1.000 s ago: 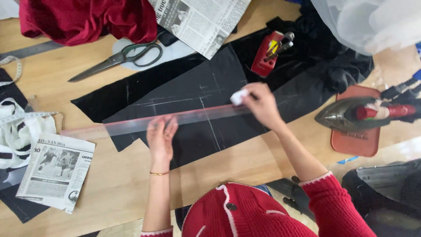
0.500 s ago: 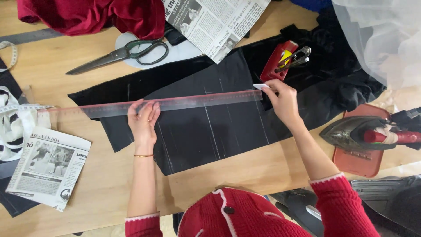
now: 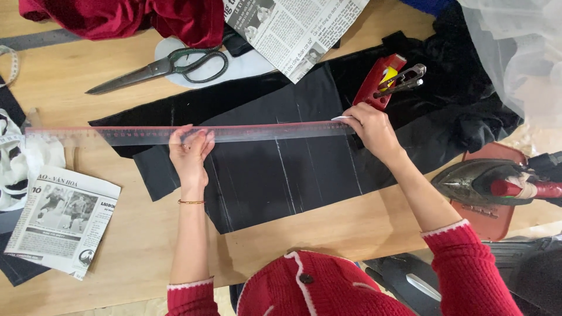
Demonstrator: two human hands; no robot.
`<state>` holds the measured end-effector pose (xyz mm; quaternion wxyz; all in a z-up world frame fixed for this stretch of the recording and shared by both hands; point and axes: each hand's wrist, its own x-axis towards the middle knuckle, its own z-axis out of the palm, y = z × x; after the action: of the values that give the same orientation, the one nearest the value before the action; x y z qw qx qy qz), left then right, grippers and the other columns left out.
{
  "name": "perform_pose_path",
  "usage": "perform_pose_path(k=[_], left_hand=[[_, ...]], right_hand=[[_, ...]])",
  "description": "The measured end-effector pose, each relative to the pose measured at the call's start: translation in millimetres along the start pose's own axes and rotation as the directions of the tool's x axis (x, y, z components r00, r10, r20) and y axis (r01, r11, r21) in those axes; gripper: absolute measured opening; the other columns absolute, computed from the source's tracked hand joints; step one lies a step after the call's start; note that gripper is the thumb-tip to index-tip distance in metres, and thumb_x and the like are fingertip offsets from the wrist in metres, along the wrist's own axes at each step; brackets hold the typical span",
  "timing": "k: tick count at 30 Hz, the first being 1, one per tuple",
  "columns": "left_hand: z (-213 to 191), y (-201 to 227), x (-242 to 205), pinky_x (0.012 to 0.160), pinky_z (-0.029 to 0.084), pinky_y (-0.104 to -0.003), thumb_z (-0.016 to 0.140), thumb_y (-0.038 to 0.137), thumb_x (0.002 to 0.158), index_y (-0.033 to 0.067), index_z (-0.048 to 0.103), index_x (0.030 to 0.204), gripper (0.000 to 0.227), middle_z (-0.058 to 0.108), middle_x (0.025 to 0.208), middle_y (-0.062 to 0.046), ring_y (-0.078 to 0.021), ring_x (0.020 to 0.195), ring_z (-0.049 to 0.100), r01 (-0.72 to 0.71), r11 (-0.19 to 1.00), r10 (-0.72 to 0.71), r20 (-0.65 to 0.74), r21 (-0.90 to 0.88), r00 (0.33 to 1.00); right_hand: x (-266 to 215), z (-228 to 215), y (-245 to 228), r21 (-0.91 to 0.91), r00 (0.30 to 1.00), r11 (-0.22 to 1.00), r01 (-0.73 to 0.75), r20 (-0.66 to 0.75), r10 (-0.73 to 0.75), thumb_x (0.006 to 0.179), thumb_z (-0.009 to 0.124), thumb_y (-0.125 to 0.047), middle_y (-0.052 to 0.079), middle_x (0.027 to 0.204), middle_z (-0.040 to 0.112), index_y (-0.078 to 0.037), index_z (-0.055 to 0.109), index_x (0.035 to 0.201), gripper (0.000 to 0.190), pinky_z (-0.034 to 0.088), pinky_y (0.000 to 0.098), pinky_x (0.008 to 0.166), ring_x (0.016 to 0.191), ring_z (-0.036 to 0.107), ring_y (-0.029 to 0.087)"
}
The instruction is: The person marks a piece of black fabric with chalk and a ruler, then uses scissors to cut the fabric along the marked lines. The person handles the fabric, ruler, chalk, and scissors throughout the process.
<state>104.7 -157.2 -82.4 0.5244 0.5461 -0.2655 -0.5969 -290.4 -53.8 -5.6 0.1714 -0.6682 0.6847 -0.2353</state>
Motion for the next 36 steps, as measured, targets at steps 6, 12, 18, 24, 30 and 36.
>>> perform_pose_path(k=[6,12,18,24,30,36], left_hand=[[3.6,4.7,-2.4,0.079,0.068,-0.035,0.071,0.002,0.095,0.0170,0.060,0.119,0.031,0.075,0.099,-0.015,-0.0292,0.090,0.078,-0.087,0.994,0.086,0.019,0.070,0.996],[11.7,11.2,-11.5,0.075,0.069,-0.031,0.066,-0.002,0.097,0.0143,0.056,0.122,0.031,0.072,0.098,-0.015,-0.0277,0.088,0.078,-0.168,0.979,0.168,0.008,0.119,0.986],[15.6,11.0,-15.6,0.074,0.070,-0.029,0.065,-0.002,0.097,0.0122,0.055,0.122,0.030,0.071,0.098,-0.015,-0.0271,0.086,0.078,-0.191,0.973,0.193,-0.005,0.134,0.981],[11.0,0.0,-13.2,0.074,0.069,-0.027,0.064,-0.002,0.097,0.0120,0.055,0.123,0.030,0.071,0.097,-0.014,-0.0244,0.085,0.078,-0.205,0.965,0.210,-0.015,0.161,0.978],[13.1,-0.3,-13.5,0.072,0.069,-0.025,0.063,-0.002,0.097,0.0124,0.054,0.121,0.030,0.071,0.096,-0.013,-0.0231,0.083,0.078,-0.193,0.964,0.202,-0.036,0.183,0.979],[13.1,-5.6,-16.0,0.073,0.069,-0.028,0.064,0.000,0.096,0.0128,0.053,0.119,0.028,0.072,0.096,-0.013,-0.0240,0.083,0.078,-0.165,0.973,0.178,-0.070,0.160,0.982]], right_hand=[[5.2,-5.0,-1.9,-0.052,0.998,0.997,0.049,0.039,-0.047,0.102,0.069,-0.012,0.010,0.086,0.068,-0.007,0.072,0.099,0.006,0.057,0.0381,0.081,0.085,0.070,0.028],[23.0,17.9,-10.3,0.081,0.993,0.991,0.106,0.052,-0.110,0.101,0.070,-0.011,0.008,0.084,0.068,-0.009,0.073,0.096,0.006,0.057,0.0351,0.080,0.083,0.071,0.026],[31.3,26.5,-11.1,0.107,0.991,0.989,0.098,0.082,-0.107,0.101,0.070,-0.013,0.005,0.082,0.067,-0.010,0.074,0.096,0.006,0.057,0.0325,0.077,0.079,0.070,0.022],[47.1,44.3,-28.9,0.192,0.986,0.974,0.121,0.092,-0.141,0.100,0.070,-0.013,0.004,0.077,0.064,-0.011,0.073,0.093,0.008,0.055,0.0312,0.073,0.074,0.067,0.019],[58.5,61.7,-36.1,0.211,0.981,0.966,0.147,0.094,-0.170,0.097,0.073,-0.010,0.003,0.077,0.064,-0.012,0.073,0.094,0.003,0.055,0.0302,0.072,0.074,0.067,0.019],[67.6,62.5,-50.2,0.237,0.975,0.958,0.160,0.117,-0.191,0.095,0.073,-0.008,0.010,0.077,0.066,-0.008,0.072,0.095,0.001,0.057,0.0348,0.071,0.074,0.070,0.026]])
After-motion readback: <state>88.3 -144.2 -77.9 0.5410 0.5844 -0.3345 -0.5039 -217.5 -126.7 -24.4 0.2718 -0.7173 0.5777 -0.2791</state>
